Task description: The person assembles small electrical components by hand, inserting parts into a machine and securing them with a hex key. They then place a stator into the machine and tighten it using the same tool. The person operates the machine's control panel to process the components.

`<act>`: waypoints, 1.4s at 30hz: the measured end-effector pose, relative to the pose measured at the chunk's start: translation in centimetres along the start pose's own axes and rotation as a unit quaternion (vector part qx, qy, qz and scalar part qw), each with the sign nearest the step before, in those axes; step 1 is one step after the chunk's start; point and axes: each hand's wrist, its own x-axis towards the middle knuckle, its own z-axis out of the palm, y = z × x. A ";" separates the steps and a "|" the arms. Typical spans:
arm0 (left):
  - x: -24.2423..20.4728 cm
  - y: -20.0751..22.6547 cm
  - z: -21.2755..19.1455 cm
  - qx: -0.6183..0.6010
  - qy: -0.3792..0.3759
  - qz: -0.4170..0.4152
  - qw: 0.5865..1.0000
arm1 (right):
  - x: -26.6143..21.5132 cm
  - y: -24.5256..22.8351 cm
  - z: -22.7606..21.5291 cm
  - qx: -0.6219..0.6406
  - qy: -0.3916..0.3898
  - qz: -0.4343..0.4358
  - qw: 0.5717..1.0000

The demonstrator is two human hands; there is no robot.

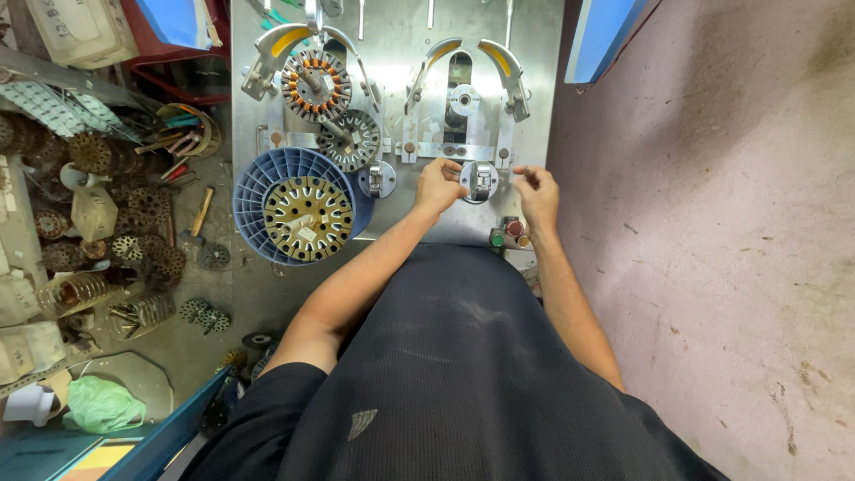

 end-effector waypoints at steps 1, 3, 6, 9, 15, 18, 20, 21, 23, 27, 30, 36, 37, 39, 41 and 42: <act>-0.3 0.4 0.0 -0.003 0.004 -0.002 1.000 | 0.1 0.4 0.2 -0.002 -0.028 0.035 0.999; -0.8 1.0 0.0 -0.010 0.014 -0.007 1.000 | 0.0 0.9 0.9 -0.007 -0.084 0.105 0.991; -0.8 1.4 -0.1 -0.002 0.015 -0.013 1.000 | -0.1 1.2 1.4 -0.024 -0.058 0.131 0.989; -0.4 1.1 -0.1 -0.033 -0.002 -0.006 0.999 | 0.6 1.2 1.1 0.101 -0.104 0.239 0.960; 0.4 0.9 0.0 -0.001 -0.027 0.019 0.999 | 1.0 0.8 1.2 0.156 -0.154 0.299 0.929; 0.1 1.2 -0.4 0.000 -0.041 0.035 0.999 | 0.3 -0.4 1.4 0.108 -0.098 0.289 0.946; -0.1 1.5 -0.7 0.000 -0.055 0.045 0.997 | -0.1 -1.4 1.7 0.121 -0.084 0.272 0.951; -0.2 1.6 -0.9 0.000 -0.062 0.050 0.997 | -0.2 -1.7 1.8 0.127 -0.076 0.264 0.953; -0.2 1.7 -1.1 -0.010 -0.070 0.071 0.995 | -0.4 -2.1 2.4 0.152 -0.023 0.254 0.955; 0.3 1.5 -1.0 0.009 -0.087 0.096 0.992 | -0.4 -1.7 2.6 0.155 0.002 0.193 0.969; 0.6 1.1 -1.1 0.025 -0.081 0.123 0.989 | -0.7 -1.3 2.6 0.117 -0.020 0.154 0.981; -0.2 1.6 -1.4 0.079 -0.055 0.214 0.972 | -1.8 -2.4 2.1 -0.058 -0.050 0.082 0.994; -0.6 2.0 -1.4 0.067 -0.031 0.257 0.964 | -2.1 -2.9 2.2 -0.068 -0.035 0.016 0.997; -1.3 3.0 -1.5 0.044 0.019 0.342 0.938 | -2.3 -4.4 2.4 -0.087 -0.006 -0.119 0.989; -1.3 4.5 -1.7 0.061 0.055 0.327 0.941 | -1.8 -6.3 2.4 -0.043 0.009 -0.058 0.997; -1.1 5.2 -1.7 0.070 0.074 0.319 0.942 | -1.3 -7.2 2.4 -0.021 0.016 -0.028 0.999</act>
